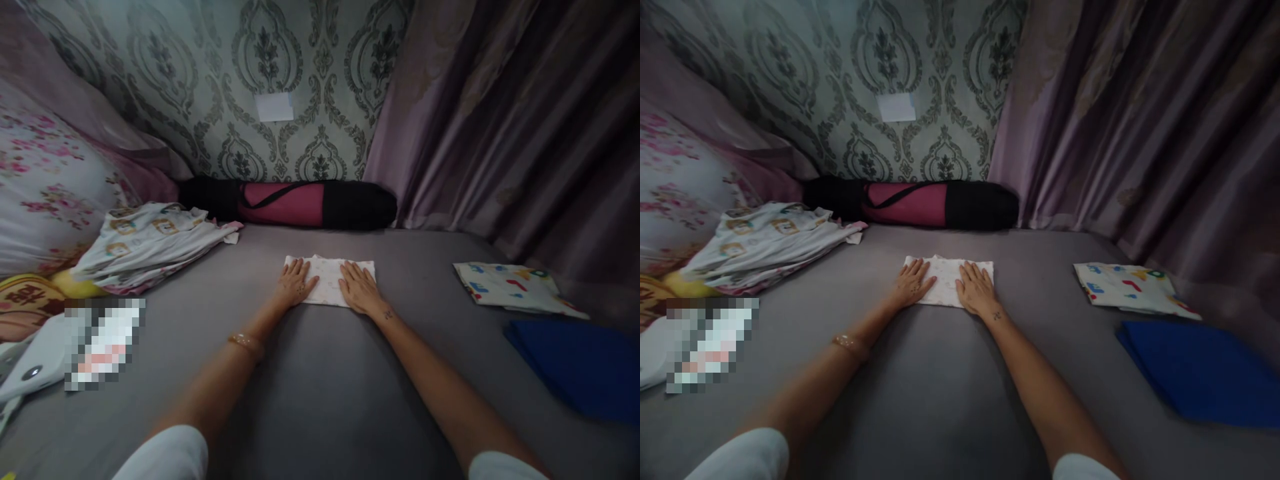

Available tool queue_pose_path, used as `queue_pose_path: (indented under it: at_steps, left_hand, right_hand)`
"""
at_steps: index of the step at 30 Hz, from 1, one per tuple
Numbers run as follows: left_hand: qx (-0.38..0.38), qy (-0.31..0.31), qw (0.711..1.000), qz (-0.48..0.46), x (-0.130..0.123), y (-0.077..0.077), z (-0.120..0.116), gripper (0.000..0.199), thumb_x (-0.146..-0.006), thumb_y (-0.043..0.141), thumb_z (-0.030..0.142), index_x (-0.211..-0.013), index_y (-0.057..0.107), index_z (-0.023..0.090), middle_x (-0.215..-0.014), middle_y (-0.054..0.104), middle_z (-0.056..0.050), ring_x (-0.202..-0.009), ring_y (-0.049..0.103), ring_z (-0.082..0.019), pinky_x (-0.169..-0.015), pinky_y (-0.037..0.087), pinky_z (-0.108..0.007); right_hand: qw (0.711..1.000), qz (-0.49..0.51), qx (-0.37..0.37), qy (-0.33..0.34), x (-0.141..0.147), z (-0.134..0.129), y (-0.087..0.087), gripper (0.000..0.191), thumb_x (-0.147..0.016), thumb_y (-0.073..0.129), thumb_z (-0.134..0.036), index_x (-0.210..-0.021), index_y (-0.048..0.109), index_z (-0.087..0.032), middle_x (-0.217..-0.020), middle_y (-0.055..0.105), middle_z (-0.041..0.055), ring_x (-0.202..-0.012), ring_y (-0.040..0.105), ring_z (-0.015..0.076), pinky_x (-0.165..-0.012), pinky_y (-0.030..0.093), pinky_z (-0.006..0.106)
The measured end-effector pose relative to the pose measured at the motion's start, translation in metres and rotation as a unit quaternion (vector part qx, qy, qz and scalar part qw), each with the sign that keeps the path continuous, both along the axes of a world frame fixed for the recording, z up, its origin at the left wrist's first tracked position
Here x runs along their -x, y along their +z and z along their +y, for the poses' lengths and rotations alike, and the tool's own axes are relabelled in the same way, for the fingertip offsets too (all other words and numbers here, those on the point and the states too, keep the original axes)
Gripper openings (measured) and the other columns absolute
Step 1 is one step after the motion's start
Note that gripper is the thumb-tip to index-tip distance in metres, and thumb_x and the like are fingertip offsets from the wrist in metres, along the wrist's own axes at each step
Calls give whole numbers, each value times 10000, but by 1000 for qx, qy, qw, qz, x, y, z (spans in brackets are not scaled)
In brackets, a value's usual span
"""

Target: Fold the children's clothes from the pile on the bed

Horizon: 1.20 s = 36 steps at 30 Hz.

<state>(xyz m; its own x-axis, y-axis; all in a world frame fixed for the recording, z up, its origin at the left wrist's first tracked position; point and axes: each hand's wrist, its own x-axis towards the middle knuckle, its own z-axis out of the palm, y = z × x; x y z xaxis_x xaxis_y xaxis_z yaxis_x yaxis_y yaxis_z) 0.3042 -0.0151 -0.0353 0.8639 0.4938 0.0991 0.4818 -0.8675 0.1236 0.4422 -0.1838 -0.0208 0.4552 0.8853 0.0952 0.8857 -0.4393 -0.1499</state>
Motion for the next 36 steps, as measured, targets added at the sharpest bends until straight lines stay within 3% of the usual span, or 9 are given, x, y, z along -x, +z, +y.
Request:
queue_pose_path:
  at_steps: [7,14,18,21,25,29,36]
  left_hand:
    - [29,-34,999,4,10,-5,21,633,-991,255,522,-1510,331,167,-1576,287,-130,-1468,235,-272,-1171,236,-460]
    - [52,-48,997,18,12,-3,29,617,-993,259,499,-1516,317,177,-1586,269,-113,-1475,212,-269,-1173,233,-472]
    - [44,-30,999,5,10,6,19,598,-1001,233,487,-1495,351,170,-1589,257,-129,-1483,177,-288,-1173,198,-515]
    - [48,1,998,-27,12,9,12,597,-1010,185,469,-1490,353,154,-1588,258,-136,-1486,163,-282,-1177,187,-512]
    - [85,53,995,-30,21,3,10,607,-1013,184,452,-1486,343,105,-1582,254,-165,-1479,191,-287,-1167,202,-526]
    - [90,67,993,-44,29,-9,16,561,-1009,224,422,-1461,384,130,-1560,304,-173,-1453,268,-295,-1144,254,-526]
    - [85,65,992,-67,41,-15,27,576,-996,224,429,-1453,381,116,-1540,358,-159,-1437,310,-275,-1152,284,-465]
  right_hand:
    - [1000,25,3,-18,-27,-18,-6,603,-991,193,-357,-1500,336,-66,-1588,255,140,-1469,214,250,-1190,152,481]
    - [999,42,-13,-31,-27,-18,-7,587,-989,191,-344,-1498,347,-96,-1591,253,131,-1470,210,244,-1185,169,471]
    - [998,5,-46,-36,-22,-12,8,596,-991,188,-358,-1503,337,-92,-1595,240,128,-1482,162,262,-1193,88,506]
    - [997,-22,-69,-33,-17,-7,10,616,-989,195,-366,-1504,319,-51,-1594,236,145,-1485,148,262,-1200,88,469]
    - [998,-13,-34,-48,-13,-6,-4,635,-981,230,-374,-1466,363,14,-1557,311,192,-1460,229,295,-1193,155,442]
    - [998,-14,-26,-52,-13,-7,-13,621,-982,243,-367,-1464,370,4,-1553,320,192,-1456,240,296,-1197,144,436]
    - [999,-10,10,-51,-17,-7,-7,621,-985,258,-368,-1475,348,2,-1561,306,189,-1459,228,293,-1193,150,431]
